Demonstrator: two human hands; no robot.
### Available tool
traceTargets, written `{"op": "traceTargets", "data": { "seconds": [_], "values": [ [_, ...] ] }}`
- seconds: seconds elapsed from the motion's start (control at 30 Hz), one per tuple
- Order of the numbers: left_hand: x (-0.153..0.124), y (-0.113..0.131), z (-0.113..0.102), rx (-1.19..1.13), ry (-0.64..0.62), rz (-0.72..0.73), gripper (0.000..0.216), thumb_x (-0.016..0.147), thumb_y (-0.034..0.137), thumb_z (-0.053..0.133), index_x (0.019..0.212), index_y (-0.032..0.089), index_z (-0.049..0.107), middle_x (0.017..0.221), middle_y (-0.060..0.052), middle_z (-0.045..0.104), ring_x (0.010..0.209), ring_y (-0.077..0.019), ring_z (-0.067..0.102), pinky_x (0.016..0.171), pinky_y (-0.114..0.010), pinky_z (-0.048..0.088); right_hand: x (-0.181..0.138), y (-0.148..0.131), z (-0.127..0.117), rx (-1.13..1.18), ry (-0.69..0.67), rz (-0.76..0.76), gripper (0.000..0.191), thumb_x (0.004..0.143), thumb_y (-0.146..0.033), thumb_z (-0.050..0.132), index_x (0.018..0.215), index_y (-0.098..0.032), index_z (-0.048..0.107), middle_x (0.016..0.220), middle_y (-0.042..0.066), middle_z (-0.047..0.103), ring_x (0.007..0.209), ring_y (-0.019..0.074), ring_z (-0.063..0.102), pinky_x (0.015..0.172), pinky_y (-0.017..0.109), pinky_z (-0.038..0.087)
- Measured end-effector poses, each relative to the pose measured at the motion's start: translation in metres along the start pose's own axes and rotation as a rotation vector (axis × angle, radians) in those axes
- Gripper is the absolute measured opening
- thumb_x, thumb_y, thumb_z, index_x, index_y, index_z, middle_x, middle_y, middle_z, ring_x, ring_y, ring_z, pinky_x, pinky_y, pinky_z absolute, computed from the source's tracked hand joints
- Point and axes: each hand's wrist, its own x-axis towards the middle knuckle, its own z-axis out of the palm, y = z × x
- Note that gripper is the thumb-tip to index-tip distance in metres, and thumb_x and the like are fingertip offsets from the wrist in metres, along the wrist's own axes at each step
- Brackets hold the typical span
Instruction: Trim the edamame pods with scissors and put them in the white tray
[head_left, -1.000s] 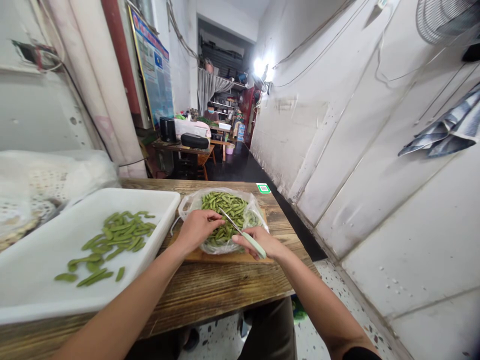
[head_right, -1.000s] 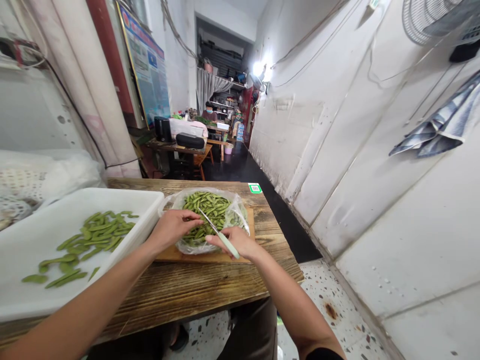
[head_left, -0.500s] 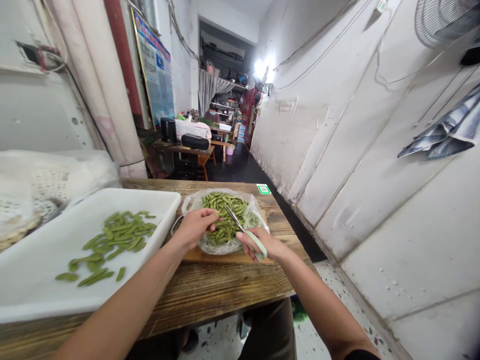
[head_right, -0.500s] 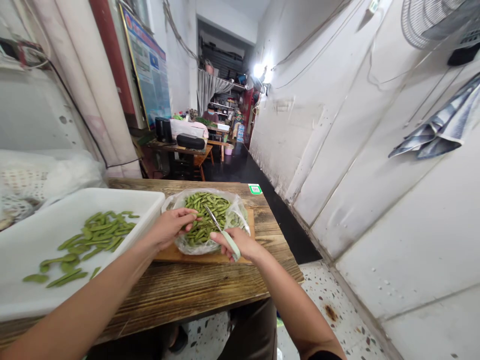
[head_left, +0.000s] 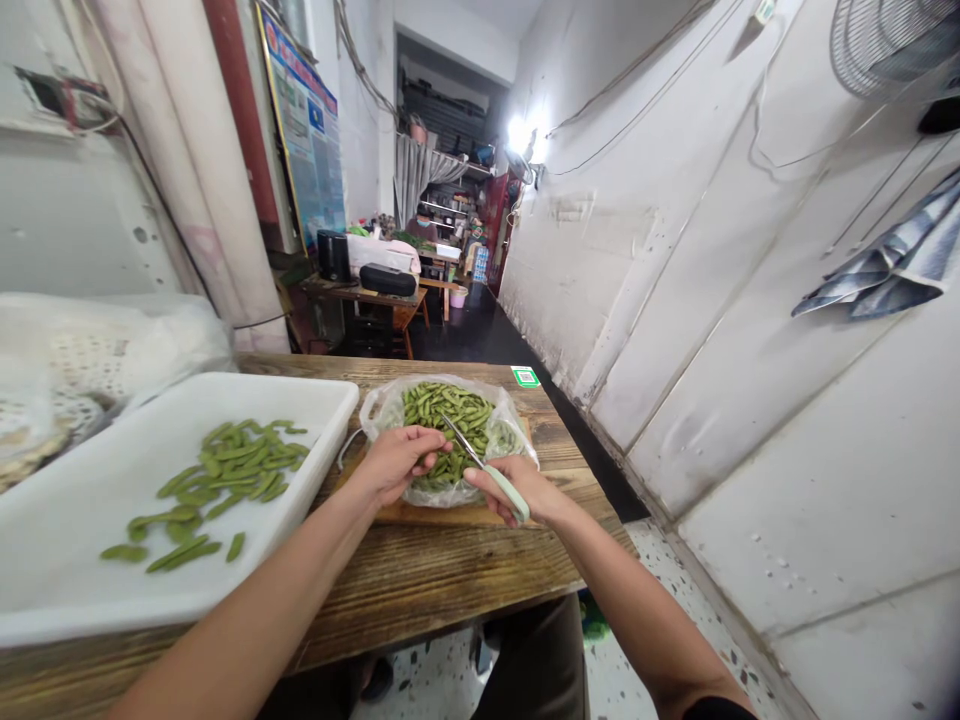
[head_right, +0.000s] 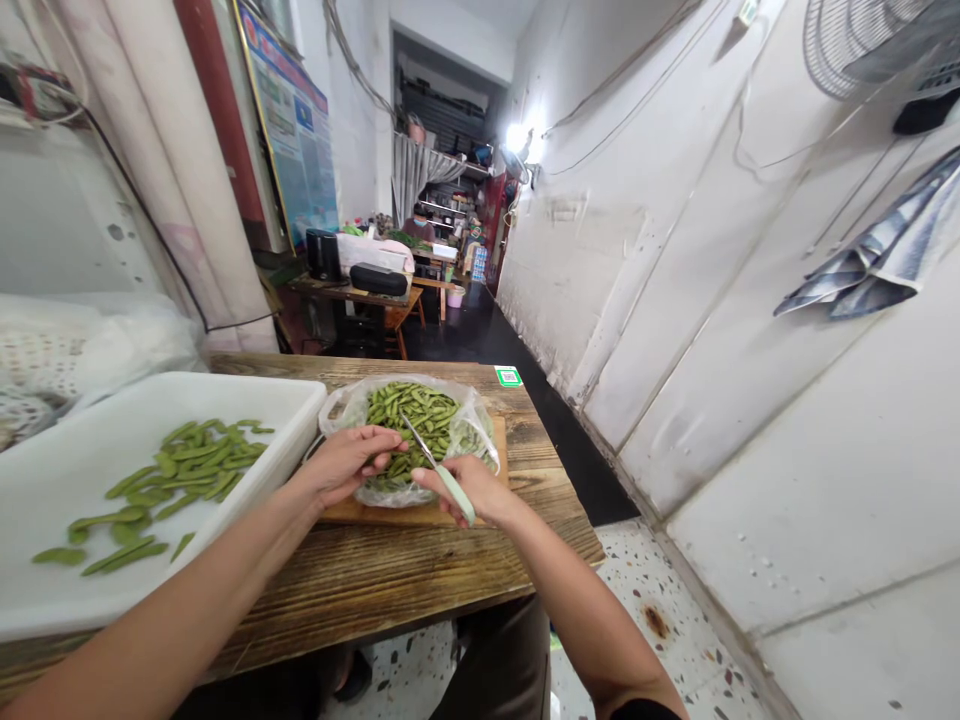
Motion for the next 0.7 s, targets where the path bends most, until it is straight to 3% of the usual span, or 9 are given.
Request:
{"op": "traceTargets", "data": {
  "seconds": [0.13, 0.23, 0.3, 0.33, 0.4, 0.47, 0.57, 0.63, 0.7],
  "values": [
    [-0.006, 0.003, -0.008, 0.107, 0.111, 0.064, 0.024, 0.058, 0.034, 0.068, 0.072, 0.014, 0.062, 0.060, -0.001, 0.061, 0.047, -0.0088, 0.046, 0.043, -0.021, 0.029, 0.003, 0.005, -0.002, 0.030, -0.007, 0.003, 0.046, 0.073, -0.059, 0.066, 0.060, -0.018, 0.049, 0.044, -0.005, 0.050, 0.029, 0.0058, 0.040, 0.025, 0.017, 0.033],
    [-0.020, 0.013, -0.043, 0.589, 0.459, 0.277, 0.025, 0.068, 0.033, 0.060, 0.087, 0.017, 0.066, 0.070, -0.004, 0.066, 0.068, -0.0201, 0.061, 0.065, -0.031, 0.046, 0.006, 0.011, -0.006, 0.065, 0.008, -0.012, 0.045, 0.071, -0.058, 0.068, 0.065, -0.017, 0.052, 0.046, -0.006, 0.051, 0.030, 0.0054, 0.041, 0.026, 0.016, 0.035],
    [-0.030, 0.021, -0.073, 0.977, 0.772, 0.424, 0.026, 0.075, 0.029, 0.052, 0.092, 0.016, 0.066, 0.094, -0.011, 0.068, 0.094, -0.0301, 0.061, 0.085, -0.043, 0.045, 0.008, 0.014, -0.008, 0.085, 0.012, -0.006, 0.045, 0.071, -0.059, 0.068, 0.066, -0.017, 0.052, 0.046, -0.006, 0.051, 0.031, 0.0052, 0.041, 0.026, 0.016, 0.034],
    [-0.034, 0.024, -0.086, 1.118, 0.813, 0.418, 0.026, 0.076, 0.027, 0.050, 0.092, 0.013, 0.066, 0.105, -0.017, 0.066, 0.106, -0.0354, 0.057, 0.089, -0.048, 0.043, 0.009, 0.016, -0.009, 0.093, 0.011, -0.006, 0.045, 0.072, -0.059, 0.067, 0.067, -0.017, 0.052, 0.046, -0.006, 0.051, 0.031, 0.0052, 0.041, 0.026, 0.015, 0.033],
    [-0.038, 0.027, -0.099, 1.304, 0.818, 0.374, 0.027, 0.076, 0.025, 0.051, 0.093, 0.010, 0.066, 0.128, -0.024, 0.054, 0.122, -0.0445, 0.043, 0.093, -0.062, 0.035, 0.011, 0.017, -0.008, 0.107, 0.008, -0.014, 0.045, 0.072, -0.059, 0.067, 0.066, -0.017, 0.052, 0.046, -0.006, 0.051, 0.031, 0.0050, 0.041, 0.026, 0.015, 0.033],
    [-0.036, 0.023, -0.090, 1.361, 0.730, 0.372, 0.027, 0.079, 0.026, 0.049, 0.095, 0.014, 0.067, 0.136, -0.022, 0.050, 0.127, -0.0433, 0.039, 0.096, -0.068, 0.026, 0.012, 0.017, -0.007, 0.110, 0.002, -0.016, 0.045, 0.072, -0.058, 0.067, 0.065, -0.017, 0.052, 0.046, -0.006, 0.052, 0.031, 0.0051, 0.041, 0.027, 0.015, 0.034],
    [-0.026, 0.010, -0.051, 1.303, 0.450, 0.408, 0.026, 0.085, 0.030, 0.045, 0.087, 0.023, 0.071, 0.108, -0.010, 0.071, 0.107, -0.0292, 0.058, 0.102, -0.055, 0.022, 0.014, 0.016, -0.005, 0.097, 0.002, -0.011, 0.045, 0.071, -0.058, 0.068, 0.066, -0.017, 0.052, 0.046, -0.006, 0.052, 0.031, 0.0056, 0.042, 0.027, 0.016, 0.035],
    [-0.019, 0.000, -0.023, 1.303, 0.269, 0.396, 0.025, 0.082, 0.031, 0.049, 0.075, 0.024, 0.071, 0.091, -0.007, 0.074, 0.095, -0.0276, 0.062, 0.098, -0.052, 0.024, 0.014, 0.016, -0.004, 0.092, 0.004, -0.010, 0.044, 0.071, -0.058, 0.069, 0.068, -0.017, 0.053, 0.046, -0.006, 0.052, 0.031, 0.0056, 0.042, 0.027, 0.016, 0.035],
    [-0.015, -0.007, -0.006, 1.344, 0.213, 0.355, 0.023, 0.079, 0.029, 0.053, 0.067, 0.021, 0.071, 0.083, -0.010, 0.073, 0.088, -0.0295, 0.062, 0.092, -0.051, 0.027, 0.012, 0.017, -0.004, 0.088, 0.007, -0.003, 0.042, 0.070, -0.057, 0.070, 0.071, -0.017, 0.055, 0.046, -0.007, 0.051, 0.031, 0.0054, 0.041, 0.027, 0.015, 0.034]
  ]
}}
